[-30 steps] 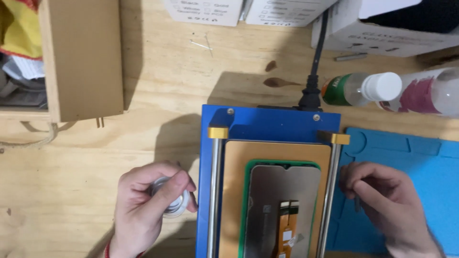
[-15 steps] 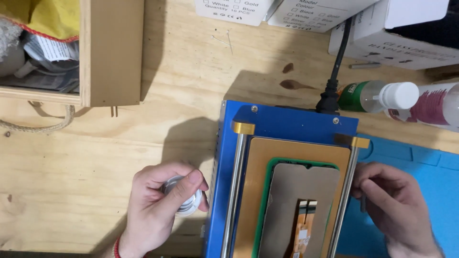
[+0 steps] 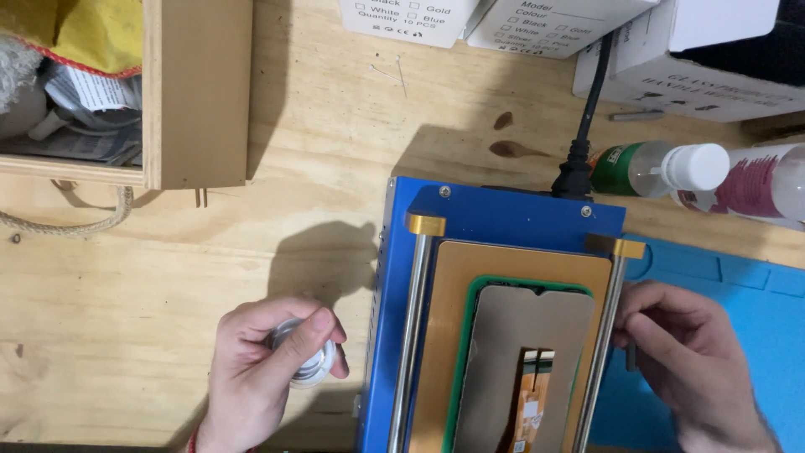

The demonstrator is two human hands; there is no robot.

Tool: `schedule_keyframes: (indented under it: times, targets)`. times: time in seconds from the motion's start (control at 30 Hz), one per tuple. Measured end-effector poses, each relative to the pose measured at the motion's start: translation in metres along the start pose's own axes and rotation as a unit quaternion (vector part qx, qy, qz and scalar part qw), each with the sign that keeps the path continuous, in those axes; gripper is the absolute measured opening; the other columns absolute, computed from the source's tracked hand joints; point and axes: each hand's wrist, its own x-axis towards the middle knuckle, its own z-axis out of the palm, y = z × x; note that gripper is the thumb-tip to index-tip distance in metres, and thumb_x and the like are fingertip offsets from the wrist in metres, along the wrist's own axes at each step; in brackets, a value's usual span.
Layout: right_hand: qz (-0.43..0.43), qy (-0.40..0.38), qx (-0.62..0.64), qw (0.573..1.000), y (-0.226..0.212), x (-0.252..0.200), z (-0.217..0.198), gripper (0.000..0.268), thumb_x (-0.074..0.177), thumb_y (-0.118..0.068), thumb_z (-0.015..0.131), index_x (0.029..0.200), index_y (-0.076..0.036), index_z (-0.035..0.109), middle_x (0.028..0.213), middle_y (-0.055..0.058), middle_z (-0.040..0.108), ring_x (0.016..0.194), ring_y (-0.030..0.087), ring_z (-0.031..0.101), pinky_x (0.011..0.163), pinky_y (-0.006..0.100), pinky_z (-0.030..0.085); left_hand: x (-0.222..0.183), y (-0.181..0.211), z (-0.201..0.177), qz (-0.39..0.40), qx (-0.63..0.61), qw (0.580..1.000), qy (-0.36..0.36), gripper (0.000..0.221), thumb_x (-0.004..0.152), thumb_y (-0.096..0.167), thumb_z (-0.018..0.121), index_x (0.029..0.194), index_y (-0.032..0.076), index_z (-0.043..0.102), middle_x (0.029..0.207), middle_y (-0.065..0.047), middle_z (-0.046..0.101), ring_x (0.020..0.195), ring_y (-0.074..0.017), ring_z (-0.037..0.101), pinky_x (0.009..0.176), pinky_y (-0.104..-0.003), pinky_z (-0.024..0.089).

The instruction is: Using a heating separator machine and a thin wire to disassemble a mobile phone screen assembly.

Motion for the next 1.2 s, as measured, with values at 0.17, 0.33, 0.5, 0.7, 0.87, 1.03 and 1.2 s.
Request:
schedule_keyframes:
  times: [0.17, 0.33, 0.5, 0.7, 0.87, 1.03, 1.2]
  targets:
    - [-0.007, -0.005, 0.01, 1.0, -0.001, 0.0, 0.003, 0.02, 0.102, -0.015, 0.074, 0.103, 0.005, 0.076, 0.093, 0.019, 0.077, 0.077, 0.026, 0.068, 0.066, 0.036, 0.057, -0.002, -0.002, -0.002, -0.004, -0.015, 1.0, 0.0, 0.026, 0.103, 0.016, 0.072, 0.085, -0.001, 0.079, 0.066, -0.013, 0.076, 0.052, -0.0201, 0.078, 0.047, -0.027, 0.06]
    - [-0.02, 0.006, 0.025, 0.999, -0.003, -0.001, 0.008, 0.016, 0.102, -0.012, 0.073, 0.102, 0.005, 0.075, 0.093, 0.017, 0.076, 0.076, 0.023, 0.068, 0.067, 0.031, 0.056, -0.002, 0.002, 0.0, 0.005, -0.012, 1.0, -0.005, 0.026, 0.104, 0.015, 0.071, 0.086, -0.002, 0.078, 0.067, -0.013, 0.076, 0.052, -0.0199, 0.076, 0.048, -0.027, 0.058]
    - [-0.019, -0.018, 0.022, 0.999, -0.002, -0.001, 0.008, 0.021, 0.101, -0.017, 0.075, 0.1, 0.004, 0.077, 0.088, 0.017, 0.076, 0.075, 0.024, 0.066, 0.064, 0.034, 0.054, 0.001, 0.002, 0.003, 0.014, 0.015, 1.0, -0.003, 0.026, 0.105, 0.016, 0.07, 0.085, 0.0, 0.076, 0.067, -0.011, 0.074, 0.052, -0.0182, 0.075, 0.047, -0.026, 0.056]
    - [-0.031, -0.04, 0.045, 0.998, -0.004, -0.001, 0.011, 0.021, 0.102, -0.017, 0.074, 0.099, 0.003, 0.076, 0.086, 0.014, 0.073, 0.073, 0.021, 0.064, 0.064, 0.032, 0.052, 0.005, 0.004, 0.007, 0.012, 0.019, 1.0, 0.0, 0.028, 0.105, 0.016, 0.069, 0.084, 0.0, 0.075, 0.064, -0.012, 0.073, 0.051, -0.0194, 0.075, 0.048, -0.027, 0.057]
    - [-0.041, -0.054, 0.077, 0.995, -0.002, -0.002, 0.013, 0.019, 0.104, -0.016, 0.073, 0.1, 0.003, 0.076, 0.086, 0.014, 0.072, 0.074, 0.021, 0.063, 0.065, 0.031, 0.051, 0.006, 0.002, 0.009, 0.017, 0.009, 1.0, 0.003, 0.025, 0.105, 0.012, 0.068, 0.085, -0.002, 0.074, 0.07, -0.012, 0.074, 0.052, -0.0203, 0.074, 0.047, -0.027, 0.056]
    - [-0.048, -0.068, 0.078, 0.993, 0.004, -0.002, 0.008, 0.02, 0.104, -0.017, 0.073, 0.1, 0.002, 0.077, 0.084, 0.013, 0.073, 0.076, 0.022, 0.065, 0.068, 0.033, 0.053, 0.009, 0.005, 0.013, 0.017, 0.008, 1.0, 0.0, 0.025, 0.105, 0.01, 0.067, 0.085, -0.003, 0.072, 0.072, -0.012, 0.074, 0.052, -0.0211, 0.074, 0.048, -0.028, 0.057]
    - [-0.047, -0.061, 0.09, 0.993, 0.005, -0.005, 0.009, 0.022, 0.104, -0.017, 0.073, 0.098, 0.004, 0.075, 0.085, 0.015, 0.072, 0.076, 0.024, 0.064, 0.066, 0.033, 0.052, 0.012, 0.007, 0.016, 0.01, 0.01, 1.0, -0.012, 0.028, 0.106, 0.011, 0.067, 0.082, -0.002, 0.073, 0.071, -0.012, 0.073, 0.051, -0.0207, 0.074, 0.047, -0.027, 0.054]
